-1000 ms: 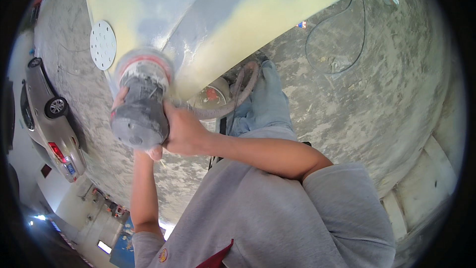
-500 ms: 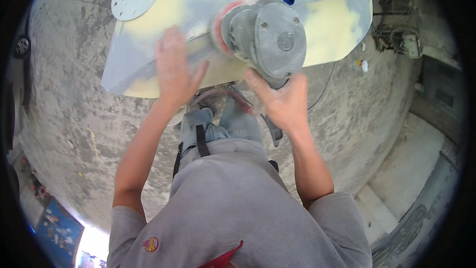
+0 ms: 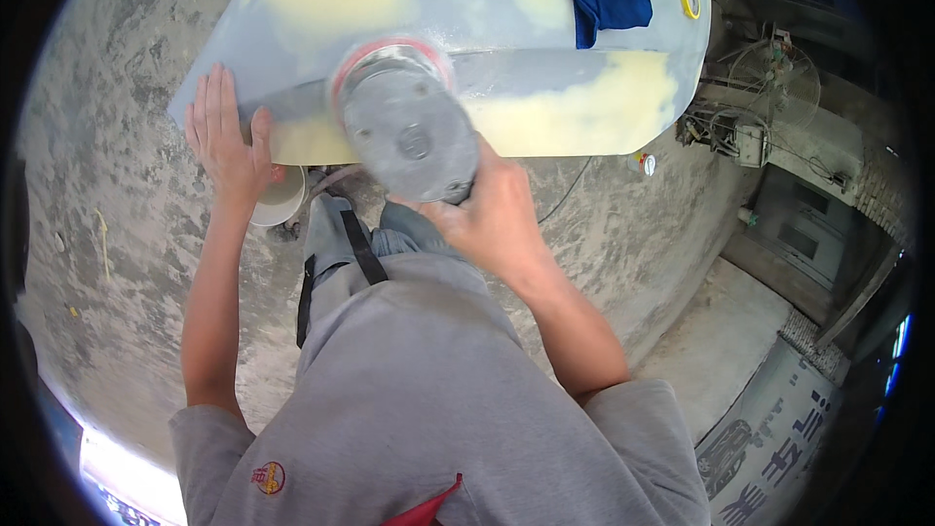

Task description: The person uses an orbital sander to smooth the rear quarter panel of a beige sedan, then moves to a detached car part on a table and sands it. The person changes sanding discs and continues sanding the detached part.

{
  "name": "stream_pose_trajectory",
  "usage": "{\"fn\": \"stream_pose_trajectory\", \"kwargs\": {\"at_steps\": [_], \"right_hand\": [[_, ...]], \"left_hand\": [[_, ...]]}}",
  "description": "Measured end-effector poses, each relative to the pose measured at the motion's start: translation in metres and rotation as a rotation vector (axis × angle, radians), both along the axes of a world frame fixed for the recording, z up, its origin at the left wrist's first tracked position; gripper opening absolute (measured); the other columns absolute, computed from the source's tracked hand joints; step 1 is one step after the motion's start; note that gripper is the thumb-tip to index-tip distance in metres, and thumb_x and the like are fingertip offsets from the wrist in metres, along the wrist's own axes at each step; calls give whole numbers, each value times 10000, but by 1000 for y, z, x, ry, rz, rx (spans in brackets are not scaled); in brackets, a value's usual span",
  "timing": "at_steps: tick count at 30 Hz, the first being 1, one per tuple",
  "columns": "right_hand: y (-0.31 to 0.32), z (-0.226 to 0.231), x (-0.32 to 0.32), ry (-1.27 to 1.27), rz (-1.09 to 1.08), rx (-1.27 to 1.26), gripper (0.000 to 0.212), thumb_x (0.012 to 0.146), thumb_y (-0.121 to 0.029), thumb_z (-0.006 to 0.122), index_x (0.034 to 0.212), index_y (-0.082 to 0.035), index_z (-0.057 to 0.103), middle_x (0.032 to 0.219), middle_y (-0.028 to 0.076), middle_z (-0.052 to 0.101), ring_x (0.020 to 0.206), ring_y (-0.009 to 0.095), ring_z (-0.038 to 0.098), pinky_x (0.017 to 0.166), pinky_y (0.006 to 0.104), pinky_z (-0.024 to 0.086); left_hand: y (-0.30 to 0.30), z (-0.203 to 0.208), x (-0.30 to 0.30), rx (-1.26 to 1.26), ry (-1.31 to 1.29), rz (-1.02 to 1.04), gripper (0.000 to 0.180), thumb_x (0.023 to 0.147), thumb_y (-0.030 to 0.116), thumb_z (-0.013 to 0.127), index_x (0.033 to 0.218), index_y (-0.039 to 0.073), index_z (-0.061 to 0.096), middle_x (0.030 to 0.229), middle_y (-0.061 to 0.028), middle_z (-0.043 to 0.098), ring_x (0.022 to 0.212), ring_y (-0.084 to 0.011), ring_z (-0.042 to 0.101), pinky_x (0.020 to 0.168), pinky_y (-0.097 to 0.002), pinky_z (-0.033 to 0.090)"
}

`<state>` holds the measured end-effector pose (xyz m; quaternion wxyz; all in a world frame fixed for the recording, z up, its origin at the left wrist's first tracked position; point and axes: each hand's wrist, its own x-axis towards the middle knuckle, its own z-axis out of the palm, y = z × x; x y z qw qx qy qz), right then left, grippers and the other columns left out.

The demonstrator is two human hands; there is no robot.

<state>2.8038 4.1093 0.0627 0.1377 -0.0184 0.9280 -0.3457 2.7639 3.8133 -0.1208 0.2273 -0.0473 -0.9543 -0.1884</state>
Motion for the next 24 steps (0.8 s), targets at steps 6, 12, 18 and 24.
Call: {"fn": "stream_pose_trajectory", "kwargs": {"at_steps": [6, 12, 18, 24], "right_hand": [[23, -3, 5, -21, -248, -89, 462, 838, -178, 897, 1178, 80, 719, 1027, 158, 798, 913, 230, 767, 834, 382, 595], [25, -2, 2, -55, -385, -126, 333, 855, -152, 882, 1091, 52, 766, 998, 109, 796, 869, 178, 728, 806, 347, 582], [-24, -22, 13, 61, 75, 12, 374, 847, -163, 883, 1118, 57, 749, 1012, 158, 807, 910, 196, 765, 824, 370, 595], [-14, 8, -3, -69, -168, -97, 468, 840, -161, 897, 1213, 60, 722, 1060, 157, 804, 943, 225, 768, 851, 379, 596]], "left_hand": [[5, -9, -6, -1, 117, 91, 623, 1041, 467, 585, 1507, 54, 565, 1572, -67, 556, 1465, -282, 473, 1199, -513, 288], [7, -13, -8, 6, 161, 116, 581, 1043, 466, 566, 1479, 84, 607, 1548, -51, 582, 1441, -264, 496, 1189, -498, 301], [6, -15, -10, 0, 172, 114, 531, 1061, 424, 544, 1465, 91, 628, 1541, -34, 593, 1435, -256, 503, 1185, -486, 307], [6, -14, -9, 9, 166, 125, 485, 1067, 400, 540, 1450, 123, 650, 1522, -23, 610, 1420, -254, 521, 1181, -483, 310]]}}
